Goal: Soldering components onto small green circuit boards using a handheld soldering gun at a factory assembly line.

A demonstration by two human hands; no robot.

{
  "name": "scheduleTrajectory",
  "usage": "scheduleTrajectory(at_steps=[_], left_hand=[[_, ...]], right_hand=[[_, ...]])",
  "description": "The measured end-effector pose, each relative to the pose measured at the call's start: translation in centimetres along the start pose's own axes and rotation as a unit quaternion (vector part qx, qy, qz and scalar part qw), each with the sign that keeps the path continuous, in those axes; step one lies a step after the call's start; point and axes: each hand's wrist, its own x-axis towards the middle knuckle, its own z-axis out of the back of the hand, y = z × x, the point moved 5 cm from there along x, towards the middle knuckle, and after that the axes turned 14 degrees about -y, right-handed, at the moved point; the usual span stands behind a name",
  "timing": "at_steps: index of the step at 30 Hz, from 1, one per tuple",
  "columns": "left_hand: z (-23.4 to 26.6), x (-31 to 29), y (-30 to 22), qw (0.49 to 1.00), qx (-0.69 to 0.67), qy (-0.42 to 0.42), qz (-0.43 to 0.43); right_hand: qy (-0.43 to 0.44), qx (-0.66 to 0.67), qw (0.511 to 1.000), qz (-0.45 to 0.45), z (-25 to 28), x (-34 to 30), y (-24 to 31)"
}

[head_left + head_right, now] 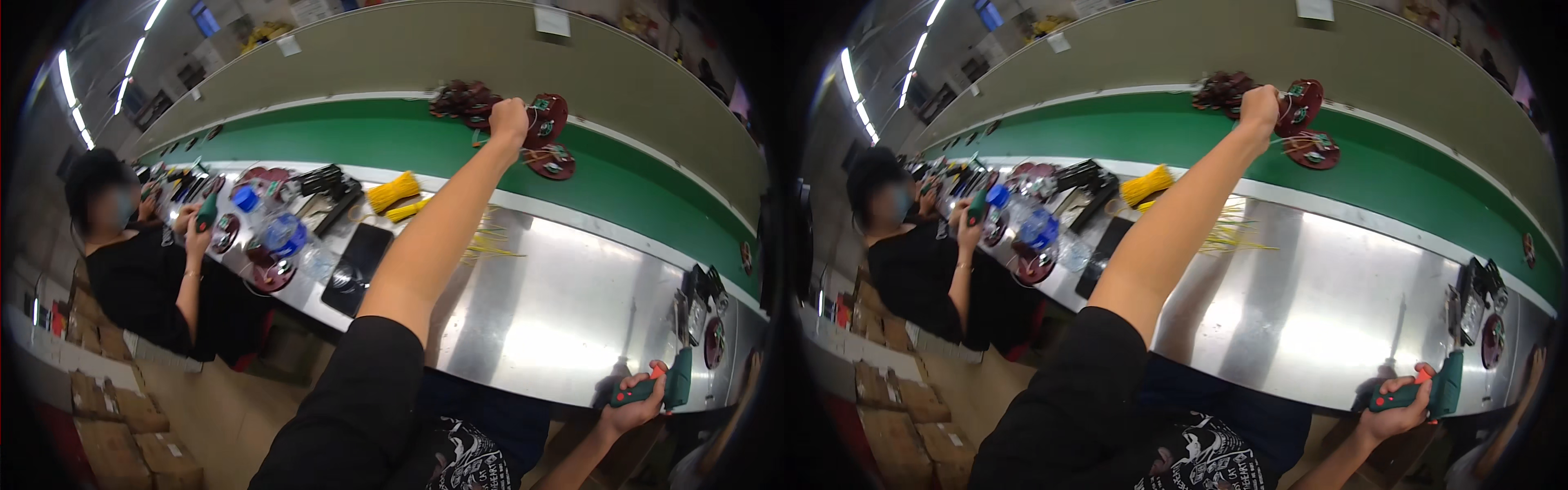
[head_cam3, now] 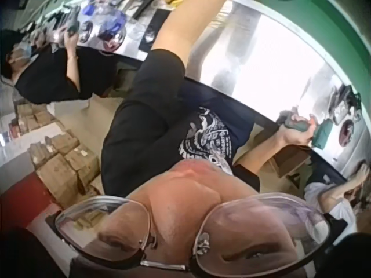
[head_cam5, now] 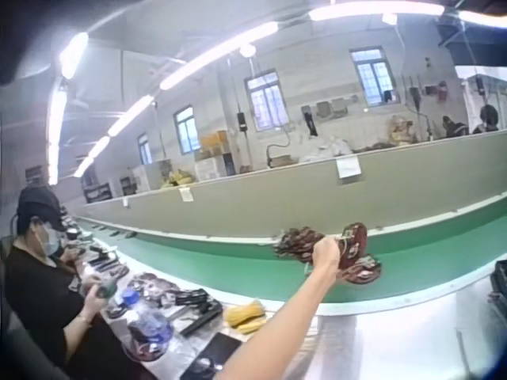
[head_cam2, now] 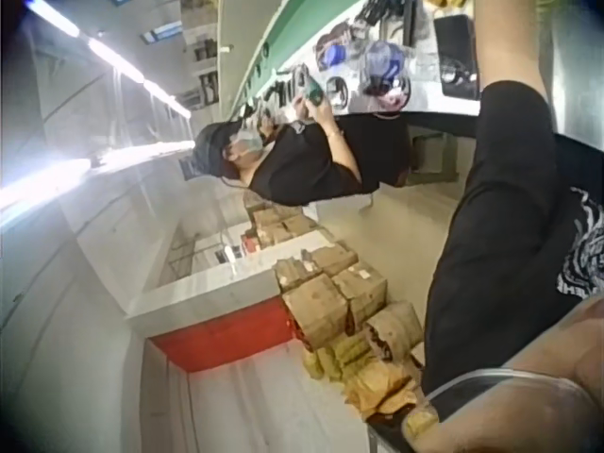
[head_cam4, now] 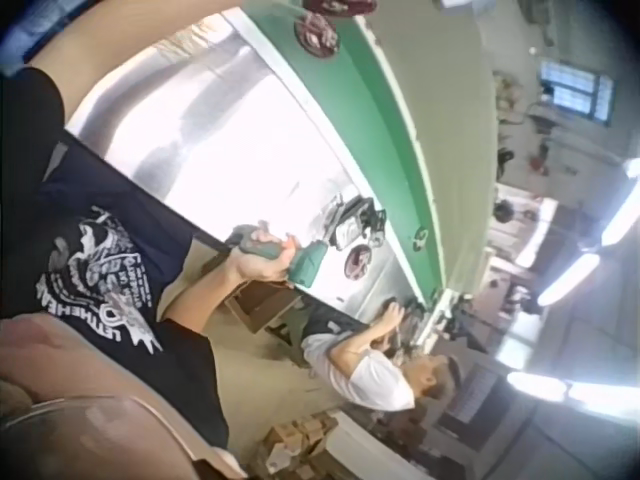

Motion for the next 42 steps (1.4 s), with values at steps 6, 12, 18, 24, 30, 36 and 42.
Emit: scheduleTrajectory(at_steps=[6, 12, 18, 24, 30, 36, 42], left_hand=[[2.5, 1.8, 3.8, 0.993, -0.015, -0.065, 0.094], [6.8, -2.0, -1.1, 0.992, 0.045, -0.06, 0.102], [8.0, -2.3, -2.4, 0.993, 0.053, -0.046, 0.095], [8.1, -2.6, -3.1, 0.992, 0.06, -0.04, 0.101], [7.9, -2.9, -3.8, 0.995, 0.048, -0.009, 0.082], [7.6, -3.0, -3.9, 0.997, 0.04, -0.034, 0.059], [7.3, -3.2, -4.2, 0.998, 0.044, -0.023, 0.05]], right_hand=[[-0.045, 0.054, 0.996, -0.055, 0.7, 1.1, -1.0], [-0.02, 0.029, 0.997, 0.075, 0.6, 1.4, -0.1], [-0.04, 0.01, 0.996, 0.084, 0.4, 1.6, -0.2], [-0.044, 0.013, 0.994, 0.104, 0.0, 0.7, 0.8], [-0.041, 0.02, 0.993, 0.106, 0.0, 0.9, 0.8], [-0.025, 0.032, 0.994, 0.1, -0.5, 0.2, 1.2], [-0.019, 0.035, 0.998, 0.049, -0.6, 0.0, 1.1]])
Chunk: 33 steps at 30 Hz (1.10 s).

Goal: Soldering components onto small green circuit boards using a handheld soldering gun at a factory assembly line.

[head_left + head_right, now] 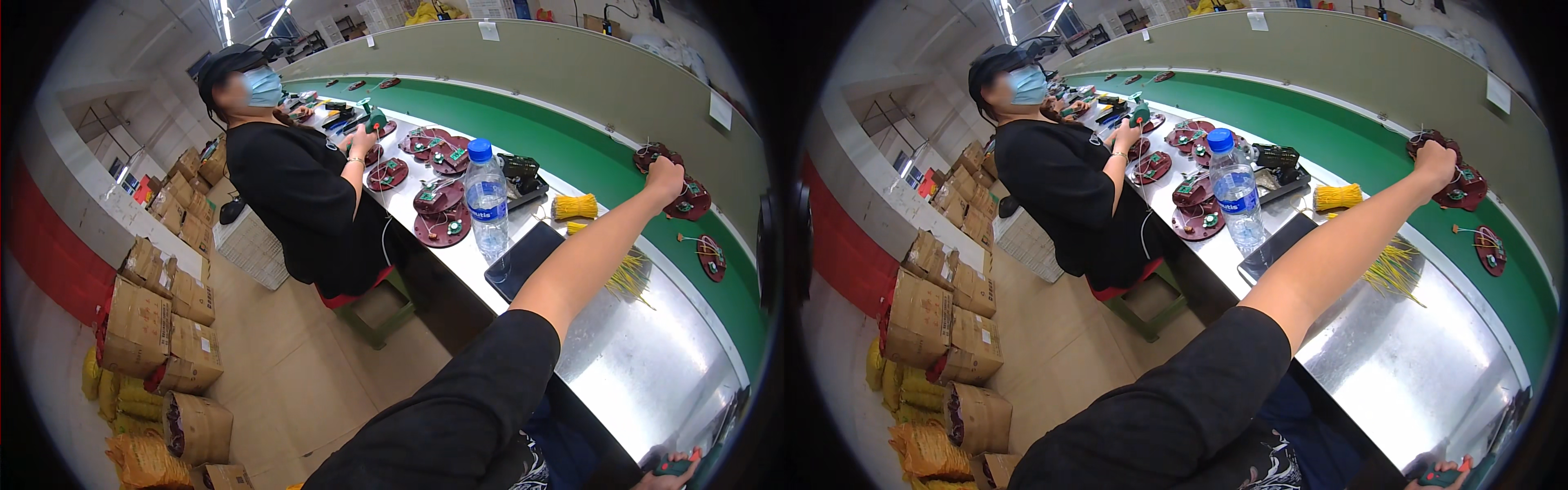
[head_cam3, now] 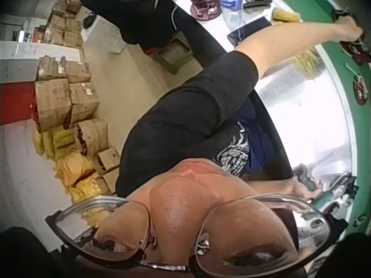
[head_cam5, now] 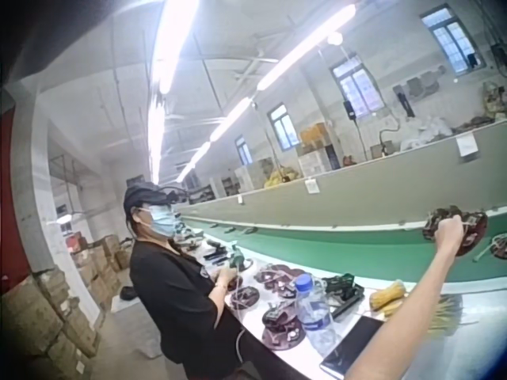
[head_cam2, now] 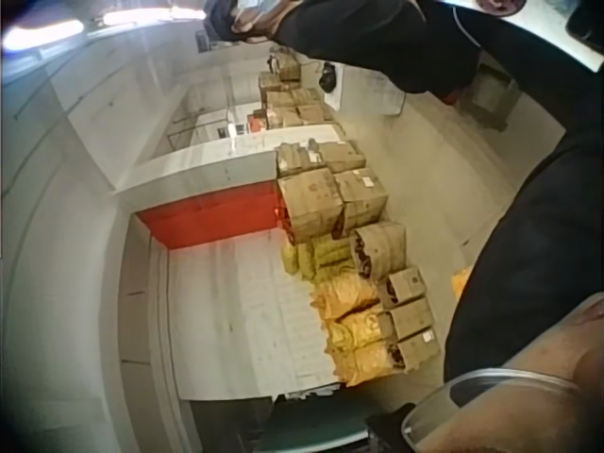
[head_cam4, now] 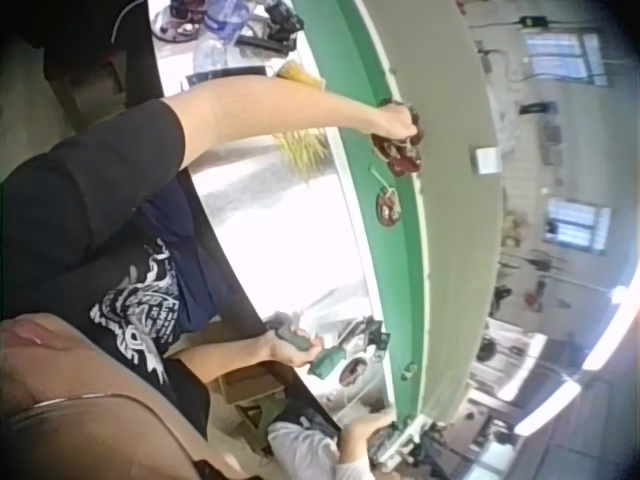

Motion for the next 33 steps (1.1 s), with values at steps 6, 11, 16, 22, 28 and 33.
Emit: scheduleTrajectory(at_steps=[6, 11, 16, 22, 28, 33], left_hand=[[-0.3, -0.5, -0.3, 0.999, 0.001, 0.034, 0.006], [-0.9, -0.1, 0.0, 0.999, 0.009, 0.046, 0.004], [-2.3, 0.2, 1.0, 0.997, 0.011, 0.081, 0.013], [-2.4, 1.8, 2.6, 1.0, 0.0, -0.009, -0.02], [-4.9, -0.3, 1.2, 0.986, 0.072, 0.095, -0.113], [-0.7, 1.5, 2.4, 0.994, 0.081, 0.077, -0.015]], right_hand=[[0.018, -0.045, 0.995, 0.091, 1.3, 2.0, -1.6], [0.066, -0.149, 0.937, 0.31, 2.5, 3.6, -2.5], [0.022, -0.034, 0.989, 0.144, 2.5, 3.4, -2.7], [0.024, 0.014, 0.999, 0.025, 1.0, 1.7, -1.9], [-0.007, -0.009, 0.992, -0.126, 3.8, 3.0, -2.5], [-0.019, -0.002, 0.997, -0.072, 0.5, 0.1, -2.9]])
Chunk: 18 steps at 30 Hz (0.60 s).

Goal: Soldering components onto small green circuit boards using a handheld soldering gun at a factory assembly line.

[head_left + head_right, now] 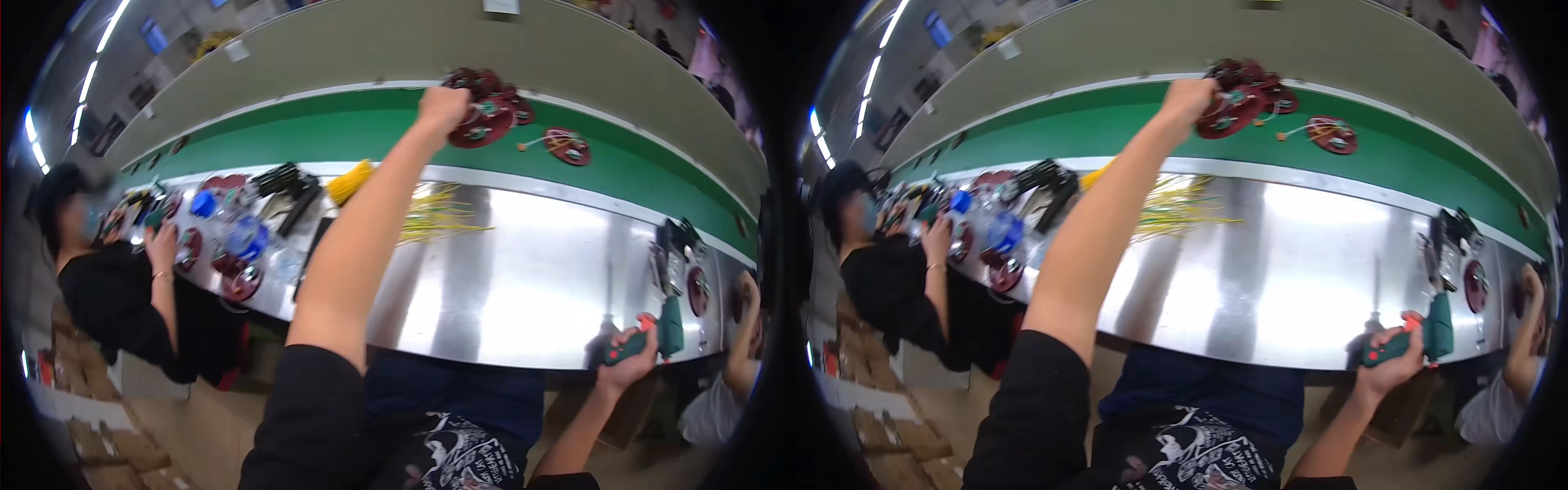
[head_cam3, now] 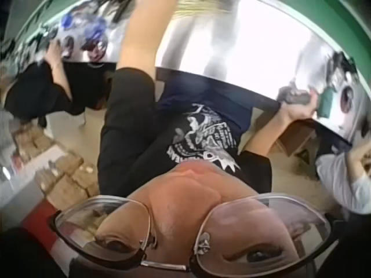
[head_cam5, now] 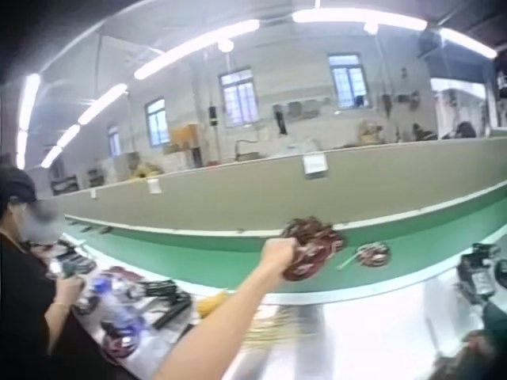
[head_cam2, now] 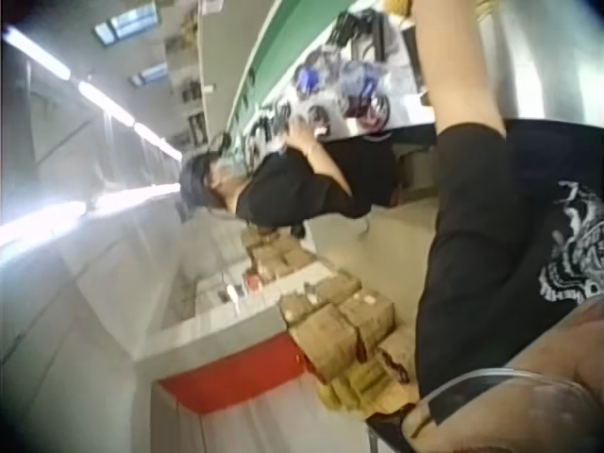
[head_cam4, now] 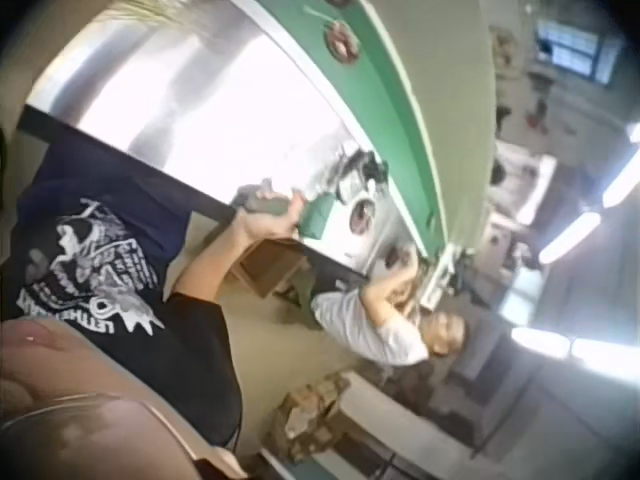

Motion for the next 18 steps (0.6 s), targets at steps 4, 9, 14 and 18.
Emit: scheduleTrajectory(at_steps=[4, 9, 14, 18], left_hand=[[-1.2, -1.2, -0.1, 0.997, -0.025, 0.055, 0.037], [-3.3, -3.1, -0.5, 0.995, 0.022, 0.101, 0.003], [-2.8, -8.3, -4.2, 0.964, 0.139, 0.146, -0.172], [-2.3, -17.0, -6.7, 0.906, 0.22, 0.195, -0.305]], right_hand=[[0.046, -0.003, 0.998, 0.044, -0.7, -1.4, 2.3], [0.021, -0.016, 0.997, 0.07, -1.2, -2.0, 2.9], [0.031, -0.021, 0.996, 0.082, -1.5, -2.2, 2.8], [0.048, 0.002, 0.997, 0.066, 0.1, -0.3, 2.5]])
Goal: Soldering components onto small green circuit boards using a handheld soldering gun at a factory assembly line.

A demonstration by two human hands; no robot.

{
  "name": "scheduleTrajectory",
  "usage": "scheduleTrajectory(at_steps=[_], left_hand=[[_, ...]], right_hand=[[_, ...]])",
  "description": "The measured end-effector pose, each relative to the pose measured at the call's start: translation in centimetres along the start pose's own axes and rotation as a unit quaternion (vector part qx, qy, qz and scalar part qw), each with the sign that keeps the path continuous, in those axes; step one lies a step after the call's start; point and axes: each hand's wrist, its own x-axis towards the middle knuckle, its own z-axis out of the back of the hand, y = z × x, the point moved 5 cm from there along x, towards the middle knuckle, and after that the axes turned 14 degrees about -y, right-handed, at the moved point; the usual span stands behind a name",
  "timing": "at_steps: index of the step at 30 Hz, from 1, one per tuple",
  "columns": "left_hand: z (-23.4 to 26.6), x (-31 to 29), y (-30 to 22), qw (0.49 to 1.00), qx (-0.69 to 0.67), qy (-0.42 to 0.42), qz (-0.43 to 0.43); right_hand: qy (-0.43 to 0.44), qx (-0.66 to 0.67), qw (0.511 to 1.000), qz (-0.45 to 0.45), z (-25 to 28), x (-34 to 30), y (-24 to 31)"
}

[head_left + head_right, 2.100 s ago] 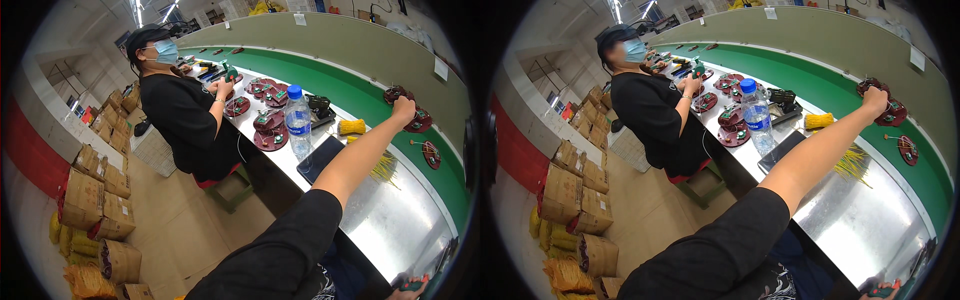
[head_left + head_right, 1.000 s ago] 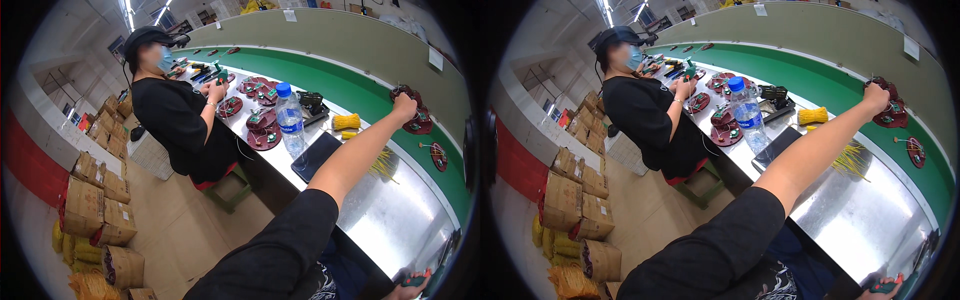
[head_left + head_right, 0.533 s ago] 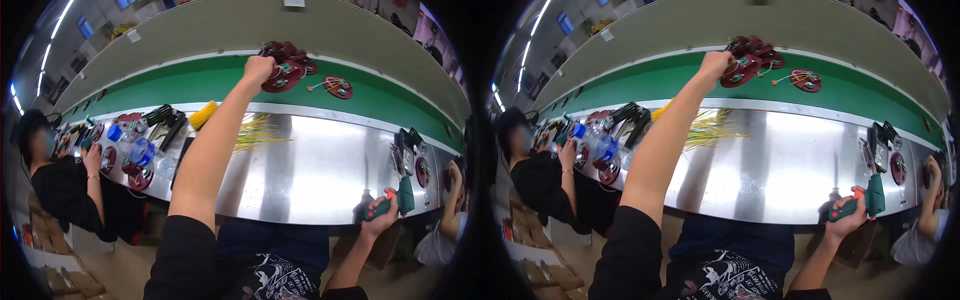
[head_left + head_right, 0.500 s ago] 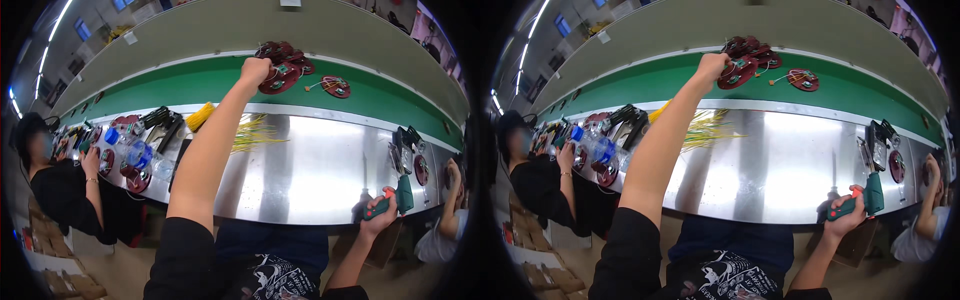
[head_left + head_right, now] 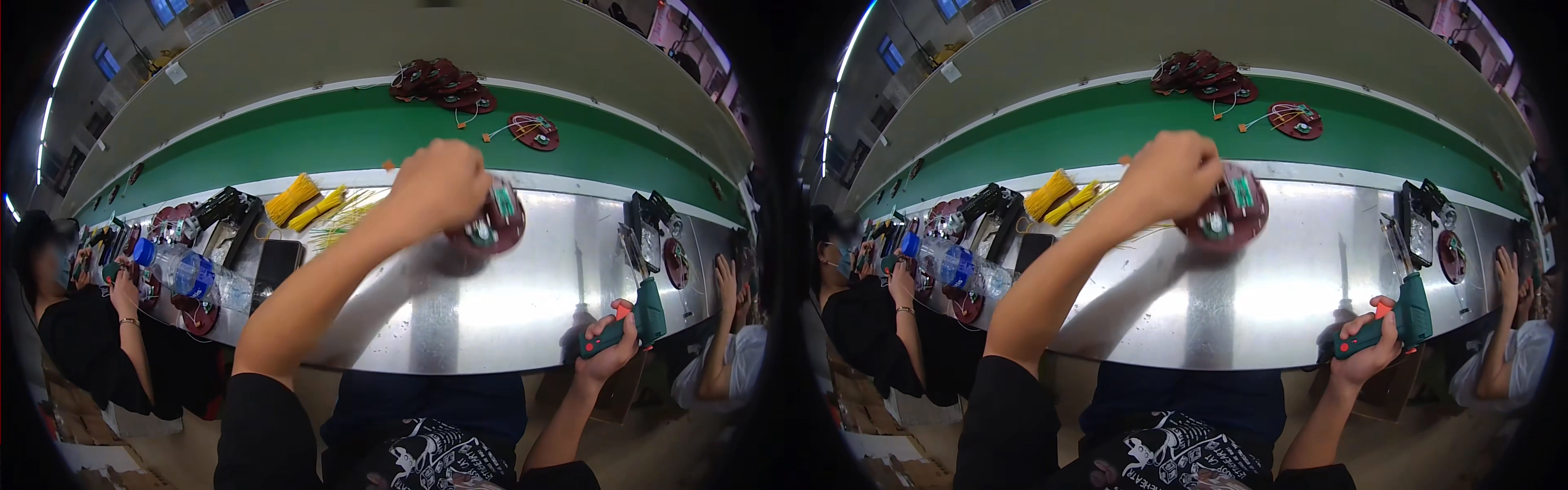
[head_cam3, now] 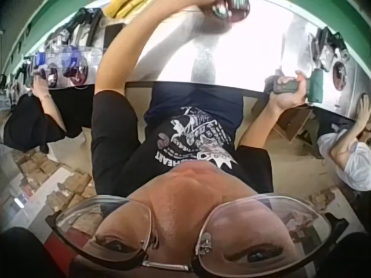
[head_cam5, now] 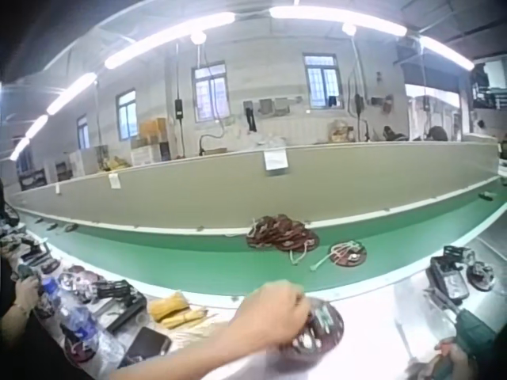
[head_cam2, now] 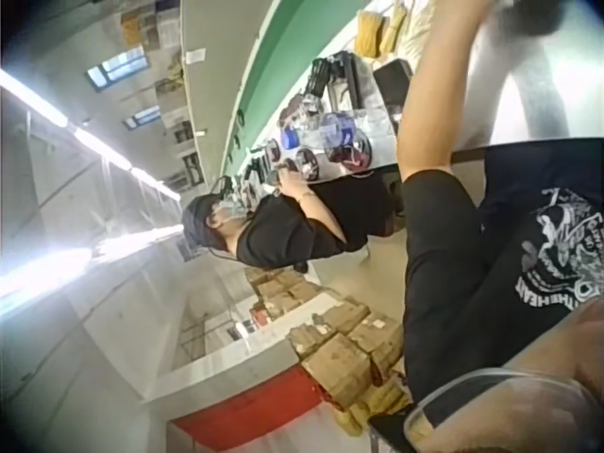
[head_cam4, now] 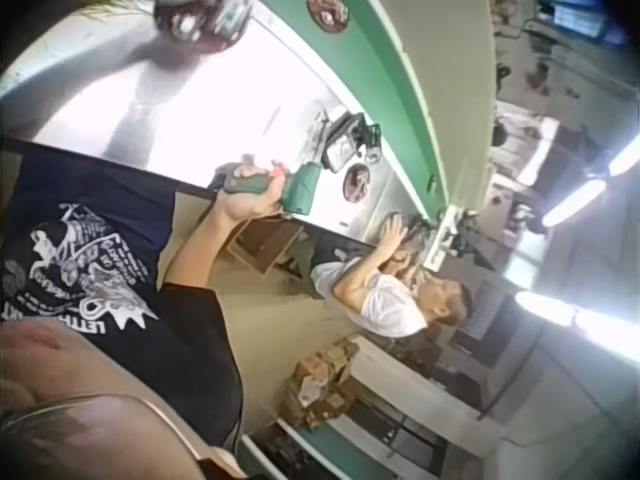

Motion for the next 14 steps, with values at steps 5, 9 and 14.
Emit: scheduleTrajectory(at_steps=[5, 9, 14], left_hand=[[-0.2, -7.1, -1.9, 0.992, 0.058, 0.094, -0.057], [-0.6, -10.2, -1.4, 0.994, 0.052, 0.054, -0.074], [-0.6, -13.3, -0.5, 0.998, 0.024, 0.015, -0.05]], right_hand=[[-0.002, 0.004, 1.0, 0.005, -0.3, -0.7, -0.4], [0.011, 0.006, 1.0, -0.006, -0.3, -0.4, -0.5], [0.02, 0.005, 0.999, -0.026, 0.1, -0.2, -0.9]])
